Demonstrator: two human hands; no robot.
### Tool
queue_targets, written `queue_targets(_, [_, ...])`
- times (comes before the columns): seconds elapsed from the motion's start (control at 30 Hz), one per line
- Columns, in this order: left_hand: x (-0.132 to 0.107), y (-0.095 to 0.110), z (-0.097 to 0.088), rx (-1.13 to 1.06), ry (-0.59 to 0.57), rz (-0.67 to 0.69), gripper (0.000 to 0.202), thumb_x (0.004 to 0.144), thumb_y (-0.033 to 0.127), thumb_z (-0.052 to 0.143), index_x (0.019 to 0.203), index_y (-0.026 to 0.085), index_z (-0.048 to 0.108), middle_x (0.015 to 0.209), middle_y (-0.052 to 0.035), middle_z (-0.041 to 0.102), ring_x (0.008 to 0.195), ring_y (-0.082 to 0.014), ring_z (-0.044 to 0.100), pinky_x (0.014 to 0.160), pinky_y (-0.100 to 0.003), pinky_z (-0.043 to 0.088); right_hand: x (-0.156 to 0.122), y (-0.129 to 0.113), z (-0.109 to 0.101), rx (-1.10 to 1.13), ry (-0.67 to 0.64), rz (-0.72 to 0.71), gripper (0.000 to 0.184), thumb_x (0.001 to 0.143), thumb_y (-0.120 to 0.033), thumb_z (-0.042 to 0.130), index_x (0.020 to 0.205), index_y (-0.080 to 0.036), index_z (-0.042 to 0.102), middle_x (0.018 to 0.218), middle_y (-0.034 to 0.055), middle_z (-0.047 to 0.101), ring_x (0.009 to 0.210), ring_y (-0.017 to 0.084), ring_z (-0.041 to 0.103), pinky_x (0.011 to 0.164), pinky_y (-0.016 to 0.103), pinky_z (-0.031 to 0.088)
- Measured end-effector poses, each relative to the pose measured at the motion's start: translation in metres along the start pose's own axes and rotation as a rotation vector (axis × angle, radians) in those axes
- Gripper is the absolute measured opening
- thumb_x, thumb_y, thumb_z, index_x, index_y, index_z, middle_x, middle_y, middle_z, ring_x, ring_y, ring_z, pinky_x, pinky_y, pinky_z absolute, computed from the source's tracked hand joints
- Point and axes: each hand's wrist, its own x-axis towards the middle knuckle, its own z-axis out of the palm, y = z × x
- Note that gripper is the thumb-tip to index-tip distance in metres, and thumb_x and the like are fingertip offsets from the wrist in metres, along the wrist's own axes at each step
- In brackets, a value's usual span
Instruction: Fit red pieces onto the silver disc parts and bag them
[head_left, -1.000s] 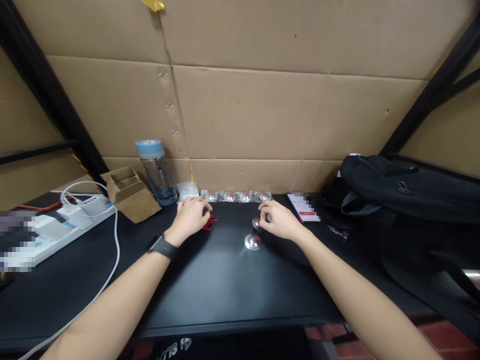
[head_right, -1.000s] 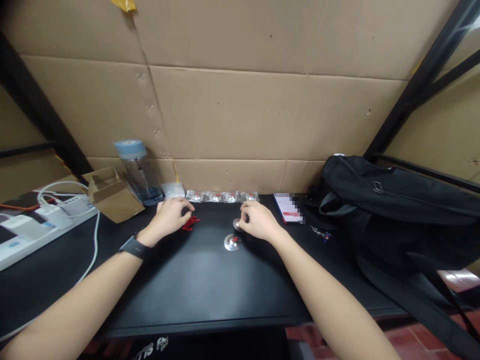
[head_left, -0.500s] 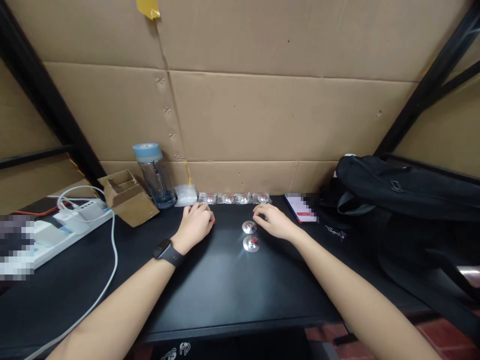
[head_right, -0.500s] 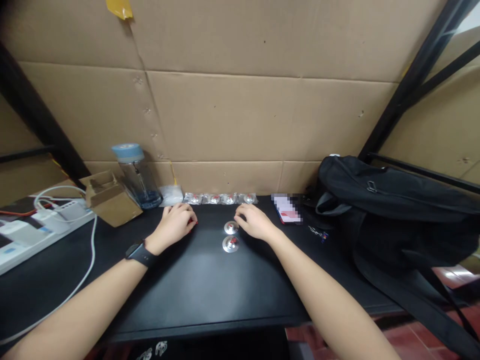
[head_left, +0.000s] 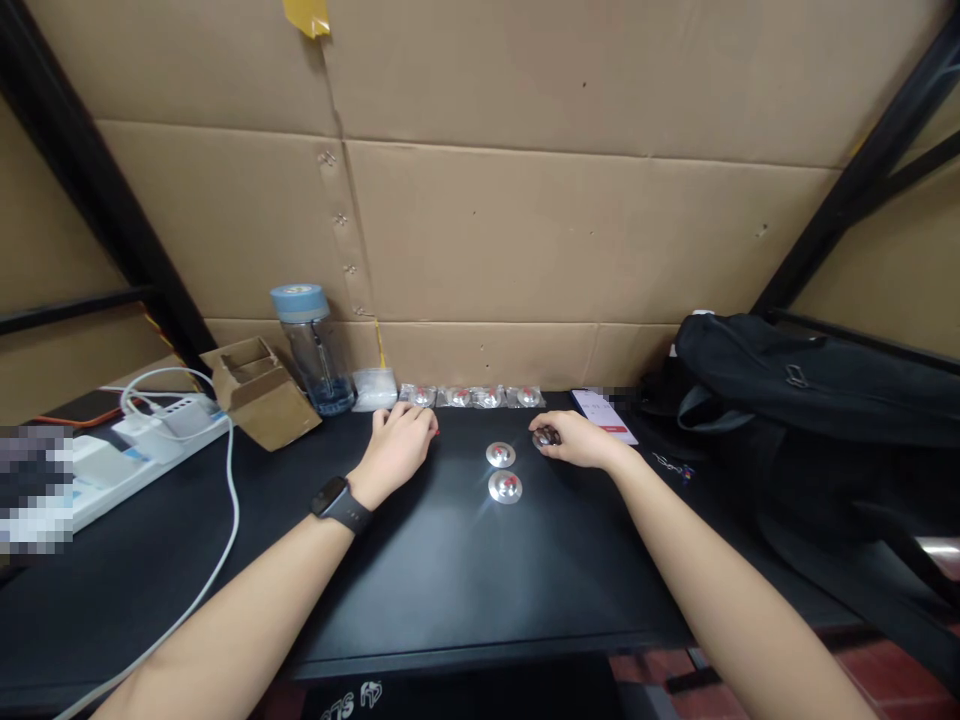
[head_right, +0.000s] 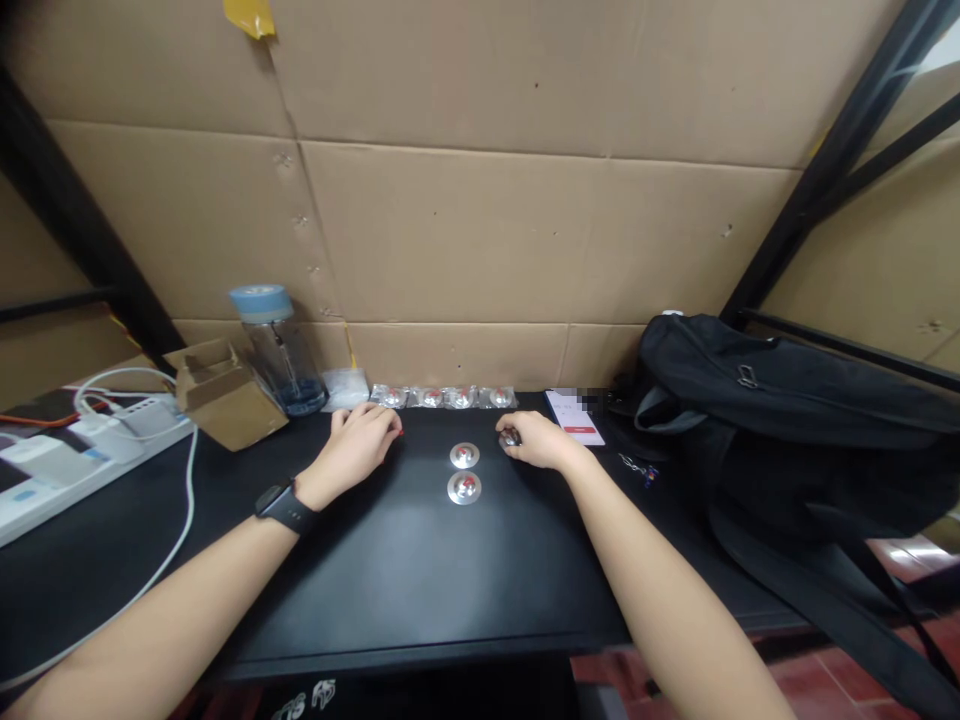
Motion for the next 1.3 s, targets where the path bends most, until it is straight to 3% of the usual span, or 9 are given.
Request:
queue_targets(0.2, [0.002,0.002,-0.004,-0.051,-0.058,0.032,0.015,0.098,0.021,0.049,0.089,0.023,0.060,0.090,-0.0031,0.073,0.096,-0.0239,0.058,0.087,-0.041,0.026,-0.001,0.003,-0.003,0.009,-0.029,-0.008,0.032,0.075,-0.013,0.071,0.105,-0.022,0.073,0.101,0.0059,0.076,0.087,0.023,0.071,0.080,0.031,0.053])
queue_targets(0.37, [0.000,0.003,-0.004,-0.038,-0.119,0.052,0.010,0.089,0.016,0.057,0.087,0.023,0.064,0.085,-0.0029,0.072,0.095,-0.0247,0.059,0.089,-0.042,0.027,-0.003,-0.017,-0.009,0.014,0.046,-0.114,0.041,0.072,-0.017,0.078,0.112,-0.022,0.073,0.116,0.0077,0.072,0.109,0.027,0.065,0.095,0.037,0.050])
queue_targets(0.5, [-0.003,0.011,-0.003,-0.006,-0.098,0.116,0.014,0.090,0.019,0.059,0.101,0.025,0.065,0.105,-0.0062,0.072,0.106,-0.0271,0.058,0.092,-0.044,0.029,-0.006,-0.049,-0.008,0.169,-0.098,-0.270,0.039,0.077,-0.029,0.079,0.115,-0.025,0.073,0.104,0.0033,0.074,0.088,0.020,0.068,0.079,0.030,0.053])
queue_targets(0.63, [-0.006,0.031,-0.001,-0.122,-0.149,0.268,0.030,0.097,0.018,0.051,0.122,0.029,0.061,0.126,-0.0064,0.068,0.119,-0.0249,0.055,0.095,-0.041,0.033,-0.008,-0.065,0.001,0.154,-0.086,-0.267,0.043,0.079,-0.018,0.073,0.120,-0.028,0.074,0.112,0.0045,0.076,0.103,0.024,0.070,0.095,0.036,0.051])
queue_targets(0.77, [-0.008,0.046,0.003,-0.173,-0.147,0.332,0.038,0.099,0.013,0.045,0.130,0.032,0.058,0.131,-0.0050,0.067,0.120,-0.0225,0.056,0.092,-0.038,0.033,-0.007,-0.070,0.006,0.169,-0.144,-0.335,0.049,0.081,-0.016,0.068,0.128,-0.030,0.070,0.128,0.0045,0.072,0.118,0.026,0.067,0.104,0.040,0.048])
queue_targets(0.97, [-0.004,0.046,0.005,-0.101,-0.138,0.325,0.027,0.100,0.018,0.048,0.114,0.030,0.068,0.111,-0.0048,0.074,0.112,-0.0236,0.058,0.089,-0.041,0.028,-0.007,-0.078,0.006,0.181,-0.183,-0.414,0.022,0.084,-0.014,0.069,0.101,-0.024,0.079,0.097,0.0027,0.077,0.086,0.019,0.072,0.083,0.028,0.054])
queue_targets(1.07, [-0.003,0.045,0.002,-0.084,-0.136,0.307,0.024,0.100,0.020,0.050,0.107,0.029,0.071,0.100,-0.0041,0.075,0.107,-0.0242,0.058,0.090,-0.043,0.026,-0.006,-0.082,0.009,0.192,-0.155,-0.409,0.011,0.084,-0.018,0.073,0.092,-0.023,0.079,0.094,0.0024,0.076,0.083,0.018,0.071,0.080,0.027,0.054])
queue_targets(1.17, [-0.003,0.043,-0.002,-0.086,-0.139,0.304,0.023,0.099,0.019,0.051,0.098,0.028,0.072,0.096,-0.0030,0.076,0.102,-0.0234,0.058,0.090,-0.044,0.026,-0.006,-0.086,0.014,0.234,-0.115,-0.397,0.016,0.080,-0.017,0.078,0.094,-0.023,0.078,0.094,0.0022,0.076,0.082,0.017,0.070,0.078,0.027,0.054])
queue_targets(1.3, [-0.004,0.043,-0.003,-0.063,-0.127,0.308,0.022,0.099,0.018,0.051,0.092,0.025,0.071,0.091,-0.0035,0.075,0.100,-0.0231,0.058,0.091,-0.045,0.025,-0.005,-0.085,0.021,0.360,-0.116,-0.340,0.027,0.080,-0.007,0.072,0.103,-0.021,0.076,0.092,0.0020,0.075,0.078,0.015,0.071,0.075,0.024,0.055])
